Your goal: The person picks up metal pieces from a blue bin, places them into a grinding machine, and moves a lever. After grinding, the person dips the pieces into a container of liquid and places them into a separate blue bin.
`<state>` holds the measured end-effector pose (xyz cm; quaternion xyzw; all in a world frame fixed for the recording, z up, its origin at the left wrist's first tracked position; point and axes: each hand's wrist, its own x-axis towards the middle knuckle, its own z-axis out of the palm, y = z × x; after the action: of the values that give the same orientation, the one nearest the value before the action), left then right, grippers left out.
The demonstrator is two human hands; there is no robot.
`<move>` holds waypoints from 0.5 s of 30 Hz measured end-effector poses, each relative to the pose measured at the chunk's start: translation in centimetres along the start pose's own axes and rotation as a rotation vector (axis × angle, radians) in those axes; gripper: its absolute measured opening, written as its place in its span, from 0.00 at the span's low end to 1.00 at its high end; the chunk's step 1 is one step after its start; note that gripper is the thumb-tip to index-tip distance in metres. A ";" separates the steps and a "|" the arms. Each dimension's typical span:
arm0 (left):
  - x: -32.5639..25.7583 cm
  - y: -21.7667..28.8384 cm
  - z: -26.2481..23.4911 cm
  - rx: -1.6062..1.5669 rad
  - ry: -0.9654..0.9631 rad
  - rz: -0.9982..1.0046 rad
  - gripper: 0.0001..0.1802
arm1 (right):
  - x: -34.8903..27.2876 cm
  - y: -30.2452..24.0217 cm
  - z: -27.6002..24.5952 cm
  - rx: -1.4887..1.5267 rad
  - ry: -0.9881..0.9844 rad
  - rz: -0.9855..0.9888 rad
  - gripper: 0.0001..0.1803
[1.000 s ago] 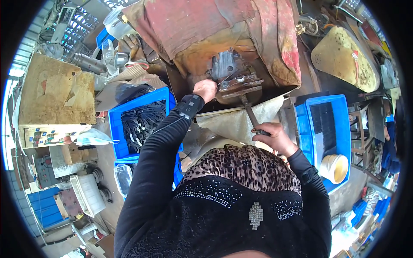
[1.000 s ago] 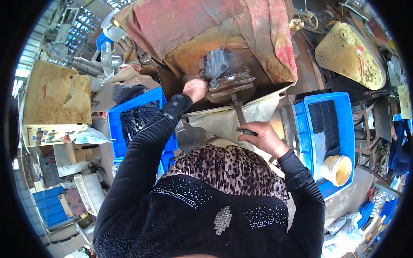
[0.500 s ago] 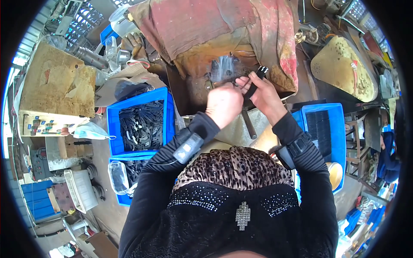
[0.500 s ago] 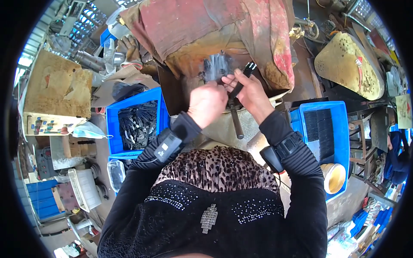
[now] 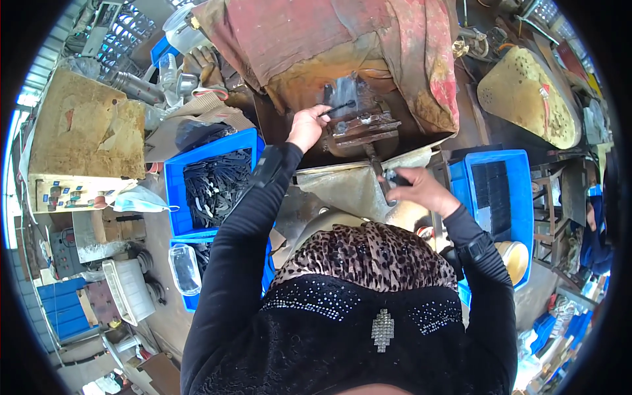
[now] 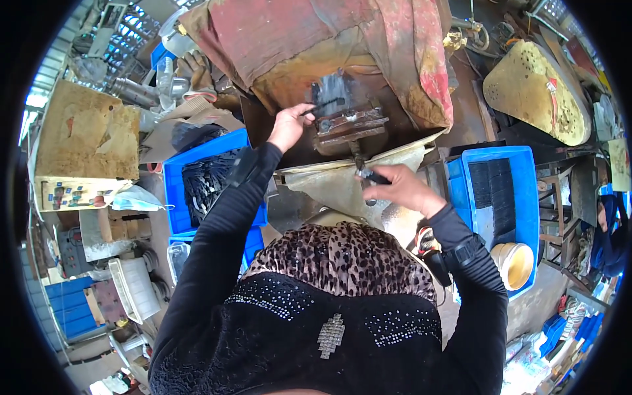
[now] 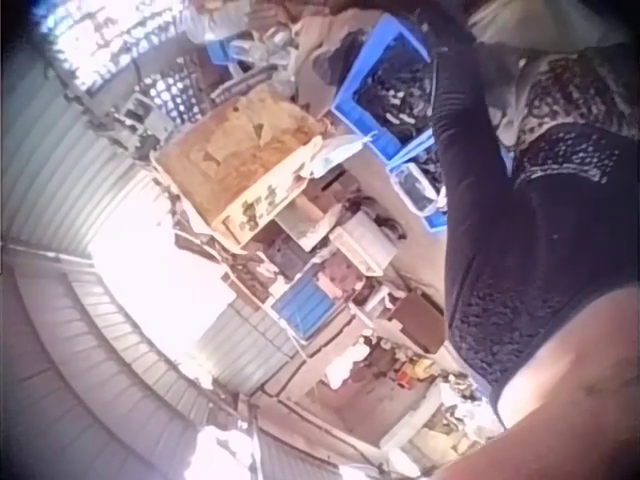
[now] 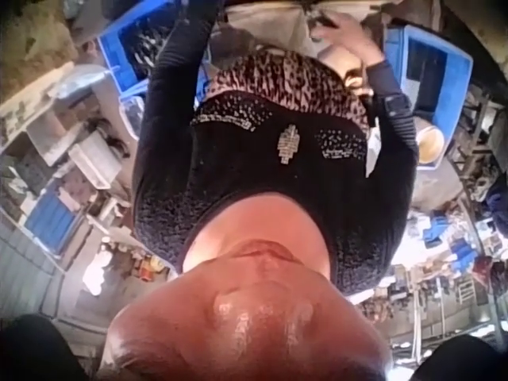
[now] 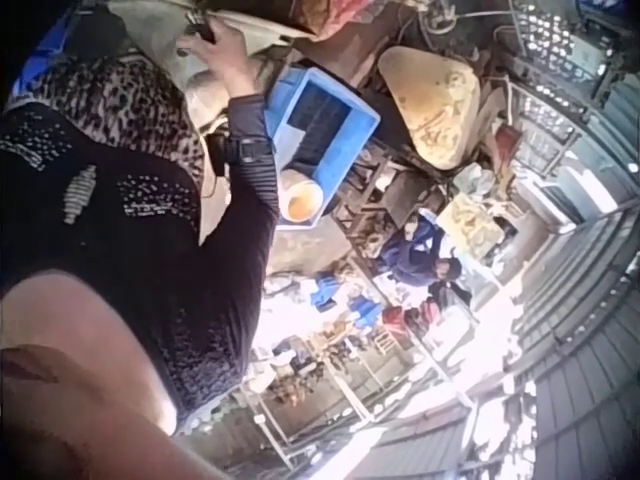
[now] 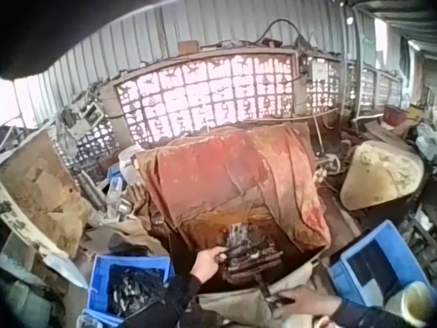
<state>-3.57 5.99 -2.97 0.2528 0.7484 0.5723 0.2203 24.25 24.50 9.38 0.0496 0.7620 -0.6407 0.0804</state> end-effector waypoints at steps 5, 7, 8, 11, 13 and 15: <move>1.5 -3.4 1.4 0.275 -0.117 0.156 0.28 | -1.7 0.7 1.0 -0.215 -0.044 -0.041 0.23; 1.1 -2.1 1.8 0.371 -0.197 0.233 0.29 | -2.2 0.8 1.2 -0.220 -0.010 -0.048 0.24; 1.0 -1.3 1.8 0.369 -0.210 0.238 0.29 | -2.3 0.9 1.3 -0.242 -0.001 -0.061 0.24; 0.7 0.2 1.2 0.629 -0.287 0.395 0.32 | -2.2 0.4 1.5 -0.296 0.002 -0.097 0.24; 0.6 0.3 0.7 0.634 -0.311 0.395 0.31 | -2.3 0.1 2.0 -0.400 0.020 -0.160 0.21; 0.3 0.5 0.1 0.645 -0.345 0.387 0.31 | -2.2 -0.4 2.2 -0.458 0.014 -0.199 0.19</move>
<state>-3.69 6.38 -2.53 0.5369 0.7802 0.2886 0.1402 26.48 22.29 9.82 -0.0405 0.8889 -0.4558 0.0208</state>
